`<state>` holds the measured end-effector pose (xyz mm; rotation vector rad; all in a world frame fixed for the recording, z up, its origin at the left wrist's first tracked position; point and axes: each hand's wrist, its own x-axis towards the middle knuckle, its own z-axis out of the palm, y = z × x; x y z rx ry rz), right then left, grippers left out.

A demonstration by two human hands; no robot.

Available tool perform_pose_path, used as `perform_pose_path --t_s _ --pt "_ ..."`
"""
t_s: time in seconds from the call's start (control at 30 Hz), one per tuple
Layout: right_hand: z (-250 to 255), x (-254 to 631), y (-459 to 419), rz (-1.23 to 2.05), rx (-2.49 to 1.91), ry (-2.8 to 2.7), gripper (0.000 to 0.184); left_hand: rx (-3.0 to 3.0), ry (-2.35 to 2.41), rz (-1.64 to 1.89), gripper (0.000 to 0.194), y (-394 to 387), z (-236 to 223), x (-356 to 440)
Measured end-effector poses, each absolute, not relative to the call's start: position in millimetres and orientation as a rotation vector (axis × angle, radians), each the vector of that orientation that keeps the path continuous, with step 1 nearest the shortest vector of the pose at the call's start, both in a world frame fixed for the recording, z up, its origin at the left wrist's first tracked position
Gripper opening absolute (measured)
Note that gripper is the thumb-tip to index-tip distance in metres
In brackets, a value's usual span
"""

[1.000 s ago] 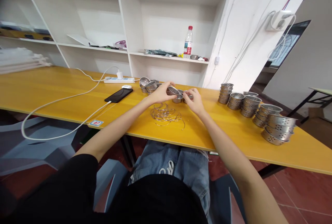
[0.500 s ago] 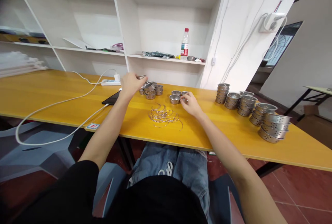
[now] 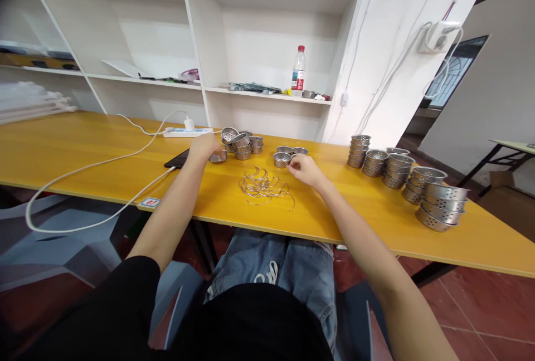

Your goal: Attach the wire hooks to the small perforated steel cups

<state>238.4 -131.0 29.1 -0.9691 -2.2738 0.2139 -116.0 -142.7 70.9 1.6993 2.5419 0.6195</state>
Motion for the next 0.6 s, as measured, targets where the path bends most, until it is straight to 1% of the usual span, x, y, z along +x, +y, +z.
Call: perform_pose_path --t_s 0.1,0.17,0.2,0.27,0.33,0.37,0.43,0.5,0.6 --pt "37.8 233.1 -140.7 0.429 -1.037 -2.367 0.021 1.622 2.584 0.455 0.061 -146.4 72.7 -112.9" --pt "45.8 234.3 -145.6 0.571 -1.149 -2.408 0.020 1.557 2.616 0.476 0.064 -151.6 78.3 -107.7" --pt "50.4 236.8 -147.7 0.640 -1.216 -2.425 0.020 1.516 2.644 0.529 0.061 -154.6 81.7 -103.9" --pt "59.8 244.1 -152.0 0.794 -1.324 -2.453 0.022 1.523 2.713 0.721 0.048 -160.4 88.3 -93.5" --pt "68.5 252.1 -156.9 0.979 -1.367 -2.481 0.031 1.667 2.696 0.911 0.035 -165.2 92.2 -78.3" --pt "72.3 255.2 -159.5 1.061 -1.374 -2.491 0.036 1.793 2.610 0.971 0.032 -166.8 92.6 -68.9" --pt "77.8 258.4 -164.3 1.183 -1.400 -2.522 0.046 2.005 2.422 1.017 0.034 -168.7 89.9 -47.6" --pt "80.3 257.7 -167.5 1.263 -1.458 -2.583 0.053 2.155 2.338 0.998 0.035 -169.1 83.5 -25.7" --pt "78.7 252.3 -168.9 1.342 -1.524 -2.684 0.059 2.337 2.211 0.946 0.037 -168.9 71.2 -0.2"
